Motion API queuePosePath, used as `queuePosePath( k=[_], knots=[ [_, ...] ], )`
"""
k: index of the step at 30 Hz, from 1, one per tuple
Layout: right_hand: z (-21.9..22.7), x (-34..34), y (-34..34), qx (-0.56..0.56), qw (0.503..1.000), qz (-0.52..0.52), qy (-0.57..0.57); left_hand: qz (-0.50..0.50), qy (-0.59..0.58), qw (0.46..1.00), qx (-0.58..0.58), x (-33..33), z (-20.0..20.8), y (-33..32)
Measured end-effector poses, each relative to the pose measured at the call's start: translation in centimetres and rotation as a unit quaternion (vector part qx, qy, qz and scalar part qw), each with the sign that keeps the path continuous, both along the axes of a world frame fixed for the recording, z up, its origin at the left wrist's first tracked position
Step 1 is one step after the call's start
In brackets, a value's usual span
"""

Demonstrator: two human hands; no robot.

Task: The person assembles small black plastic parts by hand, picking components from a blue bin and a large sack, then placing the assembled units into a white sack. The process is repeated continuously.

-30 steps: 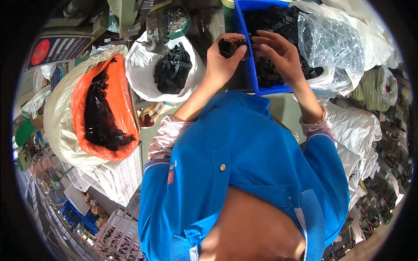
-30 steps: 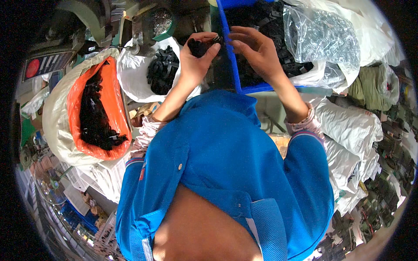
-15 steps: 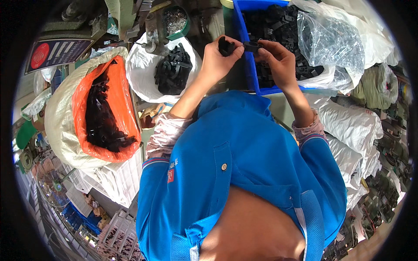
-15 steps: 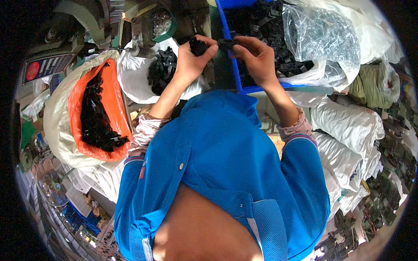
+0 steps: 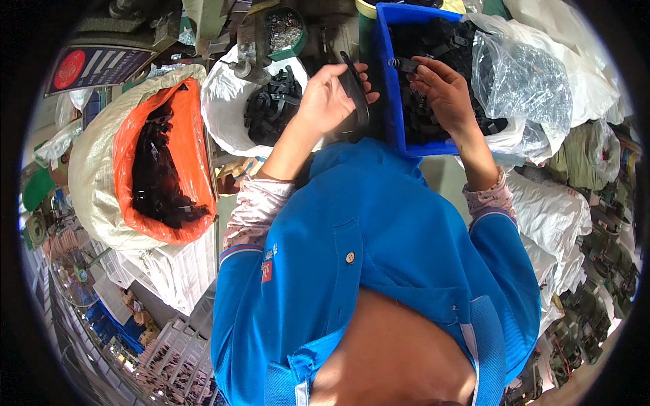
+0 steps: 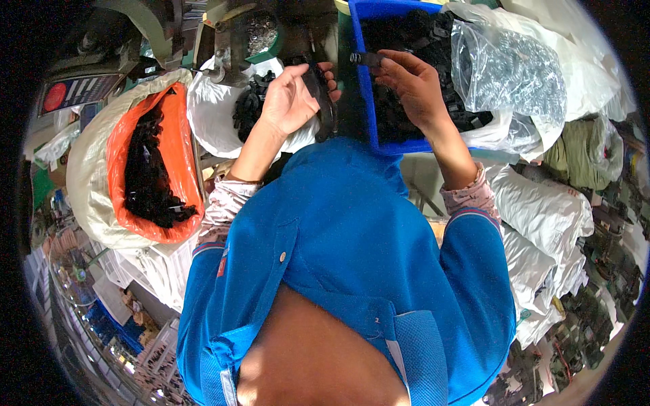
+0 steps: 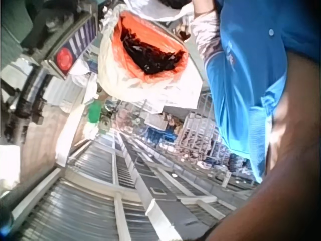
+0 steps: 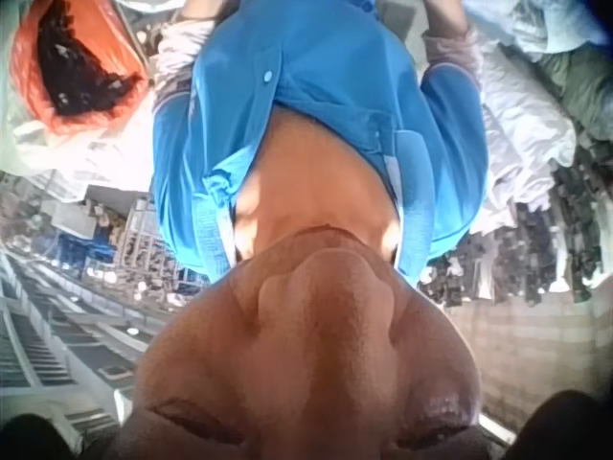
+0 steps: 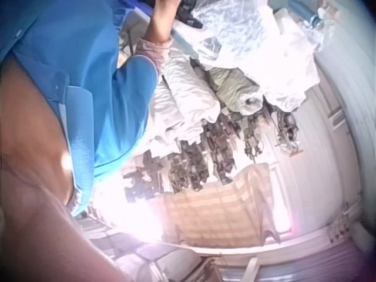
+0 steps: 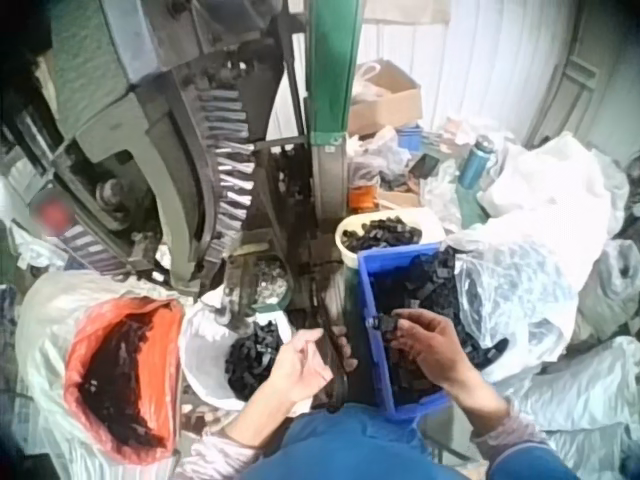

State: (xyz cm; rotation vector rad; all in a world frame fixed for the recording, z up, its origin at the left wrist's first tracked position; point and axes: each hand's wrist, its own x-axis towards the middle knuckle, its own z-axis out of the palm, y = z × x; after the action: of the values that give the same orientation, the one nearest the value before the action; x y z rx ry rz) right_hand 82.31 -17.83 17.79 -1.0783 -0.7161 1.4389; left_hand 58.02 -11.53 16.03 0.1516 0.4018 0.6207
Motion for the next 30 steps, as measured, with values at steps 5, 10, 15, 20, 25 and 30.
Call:
queuePosePath(
  k=[5, 10, 15, 20, 25, 30],
  knots=[
    [1.4, 0.3, 1.6, -0.001, 0.998, 0.049, 0.028, 0.013, 0.227, 0.957, 0.178, 0.3, 1.7, -0.6],
    [2.4, 0.6, 3.0, 0.005, 0.995, 0.093, 0.022, -0.004, 0.301, 0.919, 0.255, 0.5, 1.5, -0.9],
    [2.7, 0.7, 3.8, 0.023, 0.994, 0.107, 0.012, -0.013, 0.261, 0.938, 0.226, 0.8, 1.4, -1.4],
    [3.0, 0.7, 4.2, 0.061, 0.987, 0.123, -0.08, -0.059, 0.275, 0.917, 0.284, 0.4, 2.0, -1.3],
    [2.6, 0.8, 4.9, 0.089, 0.966, 0.142, -0.198, -0.078, 0.28, 0.909, 0.299, 0.8, 2.3, -1.8],
    [3.4, 0.9, 5.2, 0.084, 0.936, 0.187, -0.286, -0.078, 0.276, 0.911, 0.296, 1.0, 2.8, -2.0]
  ],
)
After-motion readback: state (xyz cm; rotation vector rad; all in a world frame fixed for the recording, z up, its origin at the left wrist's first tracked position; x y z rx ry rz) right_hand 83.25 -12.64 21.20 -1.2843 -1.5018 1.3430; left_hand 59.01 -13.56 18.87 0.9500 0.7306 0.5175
